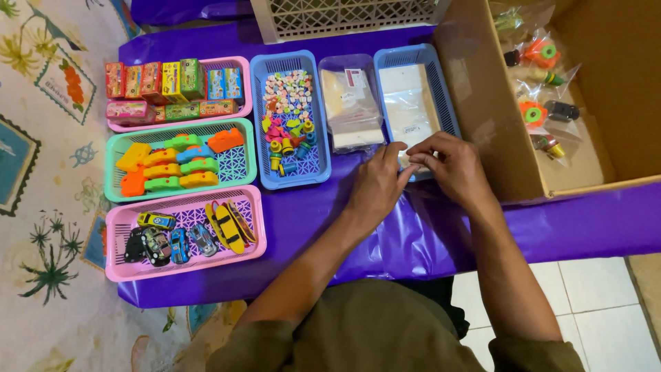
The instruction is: The person picks up a toy camera, places it into a small plastic bag, and then puts the bagged toy into a blue bin.
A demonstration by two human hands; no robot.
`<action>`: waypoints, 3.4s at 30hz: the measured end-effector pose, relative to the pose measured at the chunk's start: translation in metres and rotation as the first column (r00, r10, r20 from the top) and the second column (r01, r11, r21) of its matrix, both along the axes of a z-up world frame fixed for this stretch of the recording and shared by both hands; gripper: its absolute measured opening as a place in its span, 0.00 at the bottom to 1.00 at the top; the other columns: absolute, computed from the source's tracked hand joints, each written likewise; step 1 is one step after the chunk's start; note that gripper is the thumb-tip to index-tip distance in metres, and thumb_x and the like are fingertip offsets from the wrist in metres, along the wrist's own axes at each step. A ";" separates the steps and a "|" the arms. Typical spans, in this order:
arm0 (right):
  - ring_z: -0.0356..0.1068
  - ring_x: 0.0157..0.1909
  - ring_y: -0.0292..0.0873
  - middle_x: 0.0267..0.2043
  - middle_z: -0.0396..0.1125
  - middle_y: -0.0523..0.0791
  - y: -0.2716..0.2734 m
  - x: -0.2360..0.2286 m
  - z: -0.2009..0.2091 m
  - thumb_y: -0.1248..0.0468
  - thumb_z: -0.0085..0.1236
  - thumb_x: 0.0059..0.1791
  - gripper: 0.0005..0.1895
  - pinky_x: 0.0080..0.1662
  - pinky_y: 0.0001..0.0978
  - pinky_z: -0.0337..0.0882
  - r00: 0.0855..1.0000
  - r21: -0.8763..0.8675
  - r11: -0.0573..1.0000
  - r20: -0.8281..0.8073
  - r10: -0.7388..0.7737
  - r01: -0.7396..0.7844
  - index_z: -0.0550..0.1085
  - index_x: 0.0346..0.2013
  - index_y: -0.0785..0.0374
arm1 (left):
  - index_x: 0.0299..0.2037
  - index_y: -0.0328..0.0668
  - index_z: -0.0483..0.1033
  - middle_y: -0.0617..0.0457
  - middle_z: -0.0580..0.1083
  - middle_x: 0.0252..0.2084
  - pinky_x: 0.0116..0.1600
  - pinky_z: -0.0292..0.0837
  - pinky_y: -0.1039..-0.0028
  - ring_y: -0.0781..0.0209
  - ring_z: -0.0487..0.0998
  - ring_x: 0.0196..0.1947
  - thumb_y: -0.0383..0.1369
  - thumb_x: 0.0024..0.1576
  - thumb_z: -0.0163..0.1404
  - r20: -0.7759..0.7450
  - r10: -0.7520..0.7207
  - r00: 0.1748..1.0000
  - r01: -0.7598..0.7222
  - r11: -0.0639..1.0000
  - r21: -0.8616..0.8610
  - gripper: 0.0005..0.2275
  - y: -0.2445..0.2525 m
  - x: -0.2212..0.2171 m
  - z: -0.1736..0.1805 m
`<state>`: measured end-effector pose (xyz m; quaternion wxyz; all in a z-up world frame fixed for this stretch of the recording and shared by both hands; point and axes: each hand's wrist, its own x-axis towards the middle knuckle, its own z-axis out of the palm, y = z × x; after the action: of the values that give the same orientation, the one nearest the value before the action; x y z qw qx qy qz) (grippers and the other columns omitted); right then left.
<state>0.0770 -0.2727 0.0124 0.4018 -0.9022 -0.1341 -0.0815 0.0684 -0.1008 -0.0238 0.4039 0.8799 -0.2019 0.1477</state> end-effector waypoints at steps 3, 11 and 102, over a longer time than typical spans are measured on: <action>0.67 0.31 0.44 0.33 0.73 0.47 0.005 -0.004 0.010 0.70 0.65 0.49 0.07 0.37 0.39 0.68 1.000 0.073 0.997 0.003 0.021 -0.021 0.83 0.38 0.56 | 0.50 0.43 0.73 0.49 0.74 0.34 0.36 0.81 0.55 0.41 0.82 0.34 0.33 0.54 0.60 -0.042 -0.010 0.999 0.011 1.000 0.018 0.16 -0.001 0.005 -0.002; 0.73 0.39 0.47 0.36 0.74 0.46 -0.001 -0.016 0.020 0.74 0.64 0.51 0.10 0.41 0.37 0.71 0.997 0.079 0.997 0.070 0.020 -0.026 0.83 0.44 0.57 | 0.46 0.47 0.77 0.52 0.74 0.33 0.35 0.81 0.56 0.43 0.83 0.33 0.35 0.54 0.58 -0.165 -0.018 0.986 0.020 1.000 0.011 0.11 -0.006 0.015 -0.013; 0.65 0.43 0.55 0.40 0.72 0.52 -0.014 -0.050 0.007 0.78 0.53 0.55 0.03 0.47 0.46 0.70 0.948 -0.219 0.967 0.313 -0.055 0.128 0.74 0.42 0.72 | 0.38 0.36 0.78 0.42 0.75 0.40 0.44 0.74 0.50 0.35 0.71 0.48 0.17 0.54 0.51 -0.051 0.014 0.999 0.009 0.906 0.424 0.07 -0.035 0.154 0.026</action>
<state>0.0269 -0.2869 0.0189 0.2618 -0.9255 -0.1610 -0.2214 0.2222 -0.1363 0.0018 0.2080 0.9505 -0.2174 0.0776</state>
